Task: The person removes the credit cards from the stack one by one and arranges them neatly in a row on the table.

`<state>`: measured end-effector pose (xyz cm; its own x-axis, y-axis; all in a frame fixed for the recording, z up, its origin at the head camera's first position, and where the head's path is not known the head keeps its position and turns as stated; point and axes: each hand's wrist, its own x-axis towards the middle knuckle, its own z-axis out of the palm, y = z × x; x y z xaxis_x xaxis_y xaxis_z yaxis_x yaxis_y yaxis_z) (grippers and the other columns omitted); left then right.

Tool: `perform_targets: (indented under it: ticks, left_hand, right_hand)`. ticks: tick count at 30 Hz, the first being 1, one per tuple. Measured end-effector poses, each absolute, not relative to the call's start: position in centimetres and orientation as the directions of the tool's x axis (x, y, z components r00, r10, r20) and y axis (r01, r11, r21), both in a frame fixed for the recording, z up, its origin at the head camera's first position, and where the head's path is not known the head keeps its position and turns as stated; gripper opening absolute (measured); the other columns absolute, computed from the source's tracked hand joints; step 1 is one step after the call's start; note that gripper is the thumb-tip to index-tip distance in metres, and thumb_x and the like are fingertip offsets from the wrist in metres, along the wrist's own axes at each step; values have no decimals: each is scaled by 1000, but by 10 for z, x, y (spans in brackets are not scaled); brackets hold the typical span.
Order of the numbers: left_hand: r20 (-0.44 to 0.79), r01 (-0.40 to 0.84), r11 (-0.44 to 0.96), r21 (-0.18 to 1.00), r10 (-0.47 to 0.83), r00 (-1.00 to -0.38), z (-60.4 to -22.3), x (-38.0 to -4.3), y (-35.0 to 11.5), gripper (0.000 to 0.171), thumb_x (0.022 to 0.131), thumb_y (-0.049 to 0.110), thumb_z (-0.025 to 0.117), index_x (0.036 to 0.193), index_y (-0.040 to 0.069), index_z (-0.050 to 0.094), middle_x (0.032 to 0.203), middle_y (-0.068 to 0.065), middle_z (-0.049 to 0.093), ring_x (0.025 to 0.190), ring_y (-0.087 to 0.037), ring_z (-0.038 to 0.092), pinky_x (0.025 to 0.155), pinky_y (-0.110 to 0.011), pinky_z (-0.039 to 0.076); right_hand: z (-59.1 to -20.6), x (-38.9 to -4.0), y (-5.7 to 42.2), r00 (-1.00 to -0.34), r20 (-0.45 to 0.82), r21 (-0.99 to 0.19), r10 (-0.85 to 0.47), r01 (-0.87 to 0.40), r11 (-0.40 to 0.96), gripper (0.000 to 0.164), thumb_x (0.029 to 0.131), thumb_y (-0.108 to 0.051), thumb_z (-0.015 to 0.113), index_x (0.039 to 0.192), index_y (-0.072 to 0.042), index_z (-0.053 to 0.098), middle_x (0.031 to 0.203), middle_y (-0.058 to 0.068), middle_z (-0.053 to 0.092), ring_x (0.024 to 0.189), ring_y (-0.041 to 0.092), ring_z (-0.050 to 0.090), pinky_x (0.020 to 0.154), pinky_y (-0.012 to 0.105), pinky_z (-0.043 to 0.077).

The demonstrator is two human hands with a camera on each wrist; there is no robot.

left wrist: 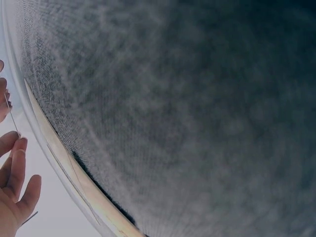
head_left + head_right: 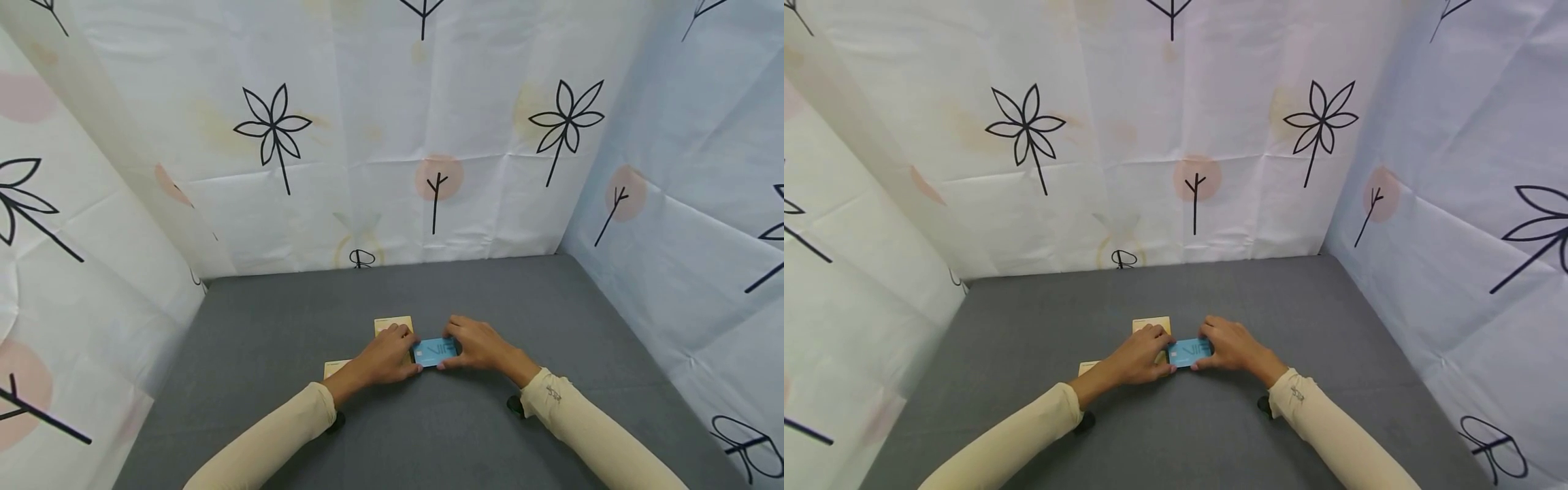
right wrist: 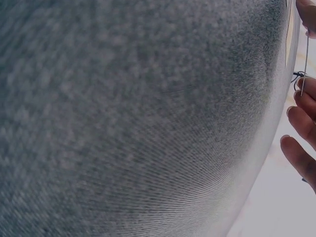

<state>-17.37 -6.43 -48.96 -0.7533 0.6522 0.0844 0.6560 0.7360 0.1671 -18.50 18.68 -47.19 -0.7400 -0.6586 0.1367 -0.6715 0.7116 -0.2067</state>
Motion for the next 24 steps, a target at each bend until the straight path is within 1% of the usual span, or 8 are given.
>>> perform_targets:
  ticks: [12, 18, 24]
  left_hand:
    - [86, 663, 730, 163, 659, -747, -489, -171, -61, 52, 92, 51, 68, 128, 15, 65, 115, -1, 61, 103, -16, 55, 89, -34, 48]
    - [87, 672, 726, 148, 667, -740, -490, -172, -61, 50, 92, 50, 68, 127, 15, 66, 114, -1, 61, 100, -16, 55, 87, -33, 48]
    - [63, 669, 731, 133, 668, -742, -490, -172, -60, 51, 91, 51, 68, 128, 16, 66, 115, -1, 62, 102, -16, 54, 88, -33, 48]
  right_hand:
    - [-475, -184, 189, -742, 131, -212, -657, -669, 713, 57, 77, -60, 80, 107, -13, 69, 96, -3, 57, 78, 6, 50, 64, 25, 45]
    - [-476, -183, 190, -745, 119, -214, -657, -665, 715, 58, 76, -61, 80, 107, -13, 68, 97, -3, 58, 80, 7, 52, 66, 28, 47]
    - [-477, -183, 189, -748, 113, -213, -655, -662, 719, 58, 77, -62, 79, 107, -14, 68, 97, -3, 57, 79, 6, 50, 67, 27, 46]
